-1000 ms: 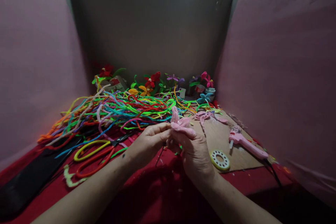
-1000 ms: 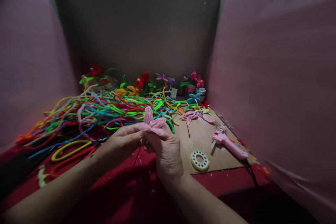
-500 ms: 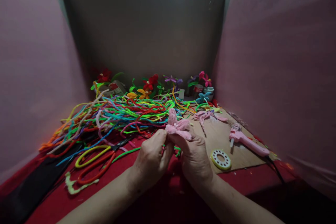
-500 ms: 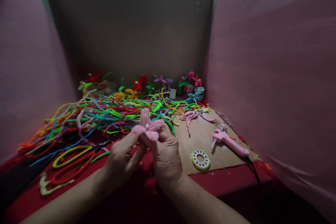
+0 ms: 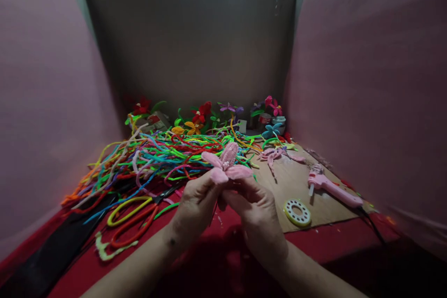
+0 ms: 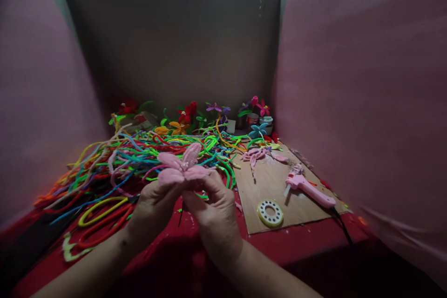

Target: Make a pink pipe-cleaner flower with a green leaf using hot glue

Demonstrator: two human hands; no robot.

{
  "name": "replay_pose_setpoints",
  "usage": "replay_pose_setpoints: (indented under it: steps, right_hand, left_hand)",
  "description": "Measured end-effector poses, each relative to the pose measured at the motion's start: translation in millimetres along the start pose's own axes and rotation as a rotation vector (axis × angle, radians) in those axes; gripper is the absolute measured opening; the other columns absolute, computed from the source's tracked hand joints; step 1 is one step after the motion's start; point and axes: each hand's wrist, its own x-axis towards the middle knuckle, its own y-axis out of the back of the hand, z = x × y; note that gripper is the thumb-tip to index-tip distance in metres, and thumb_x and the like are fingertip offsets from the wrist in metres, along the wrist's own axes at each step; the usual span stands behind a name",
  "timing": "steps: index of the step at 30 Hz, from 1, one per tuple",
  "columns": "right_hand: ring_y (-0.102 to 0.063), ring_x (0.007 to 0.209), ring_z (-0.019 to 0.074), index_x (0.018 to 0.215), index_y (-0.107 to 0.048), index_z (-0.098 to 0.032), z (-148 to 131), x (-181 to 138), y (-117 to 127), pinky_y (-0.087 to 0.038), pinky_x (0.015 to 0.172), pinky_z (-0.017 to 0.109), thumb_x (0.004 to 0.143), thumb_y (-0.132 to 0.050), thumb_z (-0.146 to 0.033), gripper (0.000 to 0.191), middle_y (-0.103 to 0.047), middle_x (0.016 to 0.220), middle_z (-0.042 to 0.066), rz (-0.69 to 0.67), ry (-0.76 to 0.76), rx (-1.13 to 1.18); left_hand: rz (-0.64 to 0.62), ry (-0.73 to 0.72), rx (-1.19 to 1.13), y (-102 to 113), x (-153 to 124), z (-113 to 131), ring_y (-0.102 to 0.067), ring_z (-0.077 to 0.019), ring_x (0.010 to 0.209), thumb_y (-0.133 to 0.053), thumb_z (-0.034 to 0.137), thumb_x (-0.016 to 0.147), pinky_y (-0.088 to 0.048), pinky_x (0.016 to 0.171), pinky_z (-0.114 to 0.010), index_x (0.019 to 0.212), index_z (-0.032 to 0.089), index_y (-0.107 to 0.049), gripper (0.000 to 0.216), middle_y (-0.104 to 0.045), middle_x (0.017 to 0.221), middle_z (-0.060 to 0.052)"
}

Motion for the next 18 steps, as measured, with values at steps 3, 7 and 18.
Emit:
replay_pose_setpoints:
  steps: [3,7,18]
  right_hand:
    - [-0.056,0.089,0.0164,0.094,-0.068,-0.024,-10,1,10,-0.046,0.080,0.031,0.078,-0.062,-0.020,0.018,-0.061,0.094,0.003,0.025,-0.021,0.004]
    - [-0.059,0.082,0.0119,0.088,-0.069,-0.026,-22,4,18,-0.046,0.077,0.025,0.078,-0.063,-0.020,0.013,-0.067,0.085,-0.002,0.107,0.016,-0.022]
    - [-0.055,0.063,0.0091,0.070,-0.067,-0.018,-33,25,12,-0.045,0.064,0.023,0.070,-0.070,-0.024,0.007,-0.063,0.069,-0.002,0.009,-0.126,0.148]
  left_hand:
    - [-0.098,0.203,-0.205,3,3,5,-0.049,-0.0087,0.045,-0.049,0.031,0.086,-0.041,0.053,-0.022,0.066,0.016,-0.056,0.026,-0.053,0.047,0.003]
    - [-0.218,0.309,-0.474,4,4,6,-0.047,-0.0085,0.040,-0.052,0.037,0.085,-0.039,0.048,-0.023,0.063,0.015,-0.055,0.031,-0.054,0.045,0.002]
    - [-0.340,0.368,-0.421,4,4,5,-0.038,-0.0062,0.039,-0.056,0.048,0.079,-0.026,0.042,-0.021,0.052,0.013,-0.051,0.044,-0.045,0.042,0.002]
